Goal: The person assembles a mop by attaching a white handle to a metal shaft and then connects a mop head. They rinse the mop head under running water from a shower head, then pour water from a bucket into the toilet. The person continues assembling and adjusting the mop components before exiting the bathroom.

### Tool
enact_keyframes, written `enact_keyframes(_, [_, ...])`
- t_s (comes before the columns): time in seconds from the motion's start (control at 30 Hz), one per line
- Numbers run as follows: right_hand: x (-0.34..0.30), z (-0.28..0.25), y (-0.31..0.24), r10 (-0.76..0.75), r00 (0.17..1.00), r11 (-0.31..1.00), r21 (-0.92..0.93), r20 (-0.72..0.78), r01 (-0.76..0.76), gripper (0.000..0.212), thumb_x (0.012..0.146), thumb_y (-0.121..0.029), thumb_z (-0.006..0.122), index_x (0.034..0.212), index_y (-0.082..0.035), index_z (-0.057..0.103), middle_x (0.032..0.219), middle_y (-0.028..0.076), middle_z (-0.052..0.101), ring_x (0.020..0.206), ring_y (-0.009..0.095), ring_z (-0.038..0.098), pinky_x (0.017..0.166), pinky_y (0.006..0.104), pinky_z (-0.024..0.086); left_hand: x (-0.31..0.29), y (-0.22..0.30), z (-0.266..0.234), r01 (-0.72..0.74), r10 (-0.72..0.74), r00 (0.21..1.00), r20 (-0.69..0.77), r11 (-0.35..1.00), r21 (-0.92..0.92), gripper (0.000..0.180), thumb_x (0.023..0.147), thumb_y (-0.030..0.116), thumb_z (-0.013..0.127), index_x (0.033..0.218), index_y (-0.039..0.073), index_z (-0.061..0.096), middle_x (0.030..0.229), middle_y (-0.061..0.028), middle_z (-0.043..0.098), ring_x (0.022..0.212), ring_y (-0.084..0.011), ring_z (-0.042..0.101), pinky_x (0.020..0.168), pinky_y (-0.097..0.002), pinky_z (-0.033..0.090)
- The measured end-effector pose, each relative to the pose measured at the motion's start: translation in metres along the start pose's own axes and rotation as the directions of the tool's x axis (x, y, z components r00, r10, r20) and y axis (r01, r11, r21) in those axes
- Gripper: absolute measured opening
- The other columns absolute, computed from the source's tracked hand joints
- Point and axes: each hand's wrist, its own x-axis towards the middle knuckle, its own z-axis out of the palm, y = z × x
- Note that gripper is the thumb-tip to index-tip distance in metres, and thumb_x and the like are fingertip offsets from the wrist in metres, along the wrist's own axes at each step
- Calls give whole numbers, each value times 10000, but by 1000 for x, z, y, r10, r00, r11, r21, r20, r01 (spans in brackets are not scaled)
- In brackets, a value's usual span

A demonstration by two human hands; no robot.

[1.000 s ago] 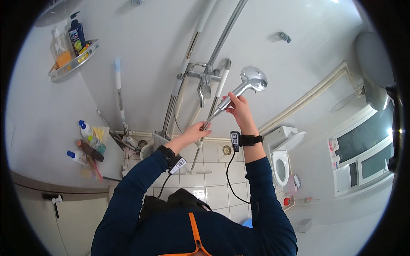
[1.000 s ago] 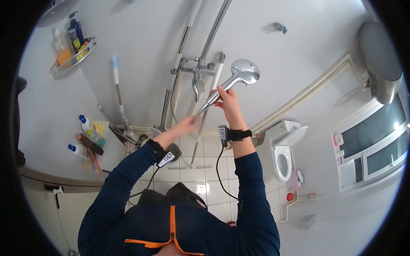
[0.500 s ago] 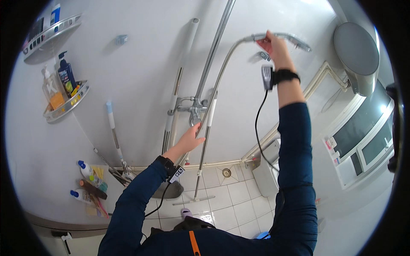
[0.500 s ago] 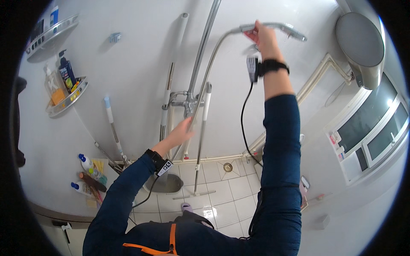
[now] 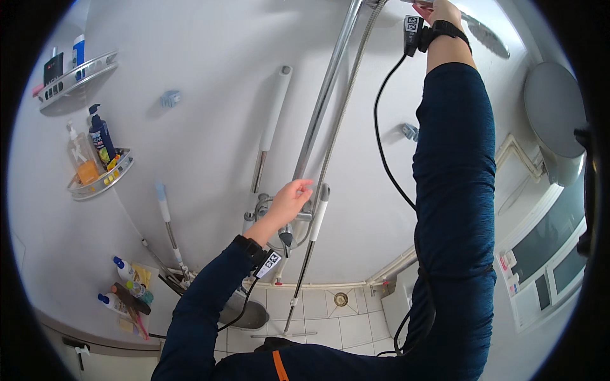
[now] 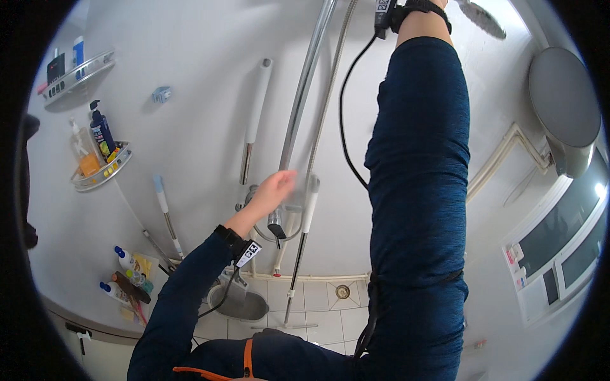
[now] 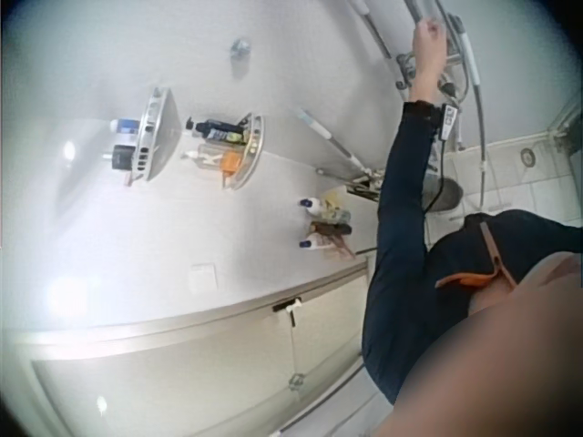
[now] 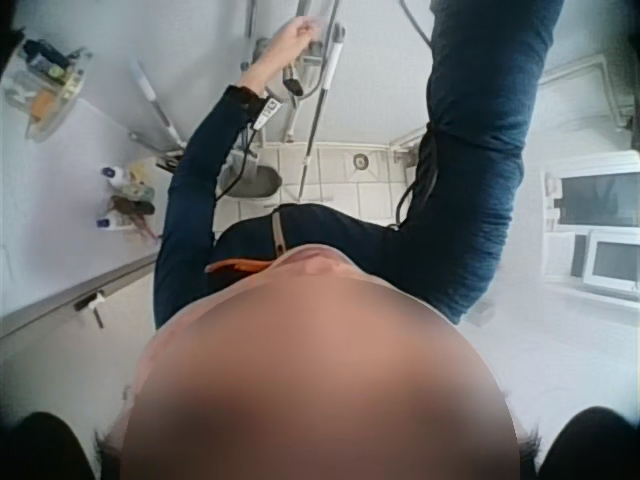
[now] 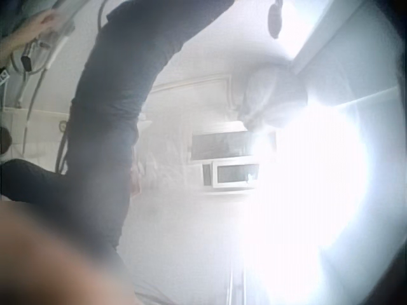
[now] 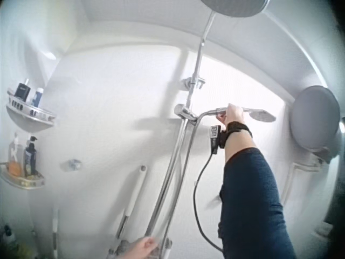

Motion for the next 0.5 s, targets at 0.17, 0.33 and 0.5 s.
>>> enact_keyframes(0.17, [-19, 46, -1, -39, 997, 953, -304, -67, 16, 335, 891, -228, 576, 825, 100, 548, 659, 197, 562, 536, 299, 598, 479, 402, 562, -1, -26, -17, 100, -99, 995, 18, 994, -45, 344, 919, 193, 558, 1232, 50, 540, 934, -30, 613, 744, -88, 557, 662, -246, 479])
enact_keyframes(0.33, [-37, 61, 0, -158, 978, 742, -637, 136, 208, 367, 840, -277, 646, 776, 83, 616, 661, 158, 626, 565, 247, 646, 496, 333, 551, -13, -51, -20, 184, -187, 982, -19, 978, -100, 304, 881, 168, 601, 1154, 34, 592, 870, -42, 640, 708, -112, 590, 631, -256, 476])
enact_keyframes(0.5, [-50, 68, 9, -224, 954, 586, -755, 197, 293, 411, 825, -346, 662, 725, 52, 643, 677, 127, 641, 574, 217, 630, 505, 324, 525, -19, -52, -15, 220, -225, 974, -18, 967, -131, 289, 886, 166, 594, 1157, 65, 605, 884, -14, 658, 697, -81, 575, 608, -239, 470])
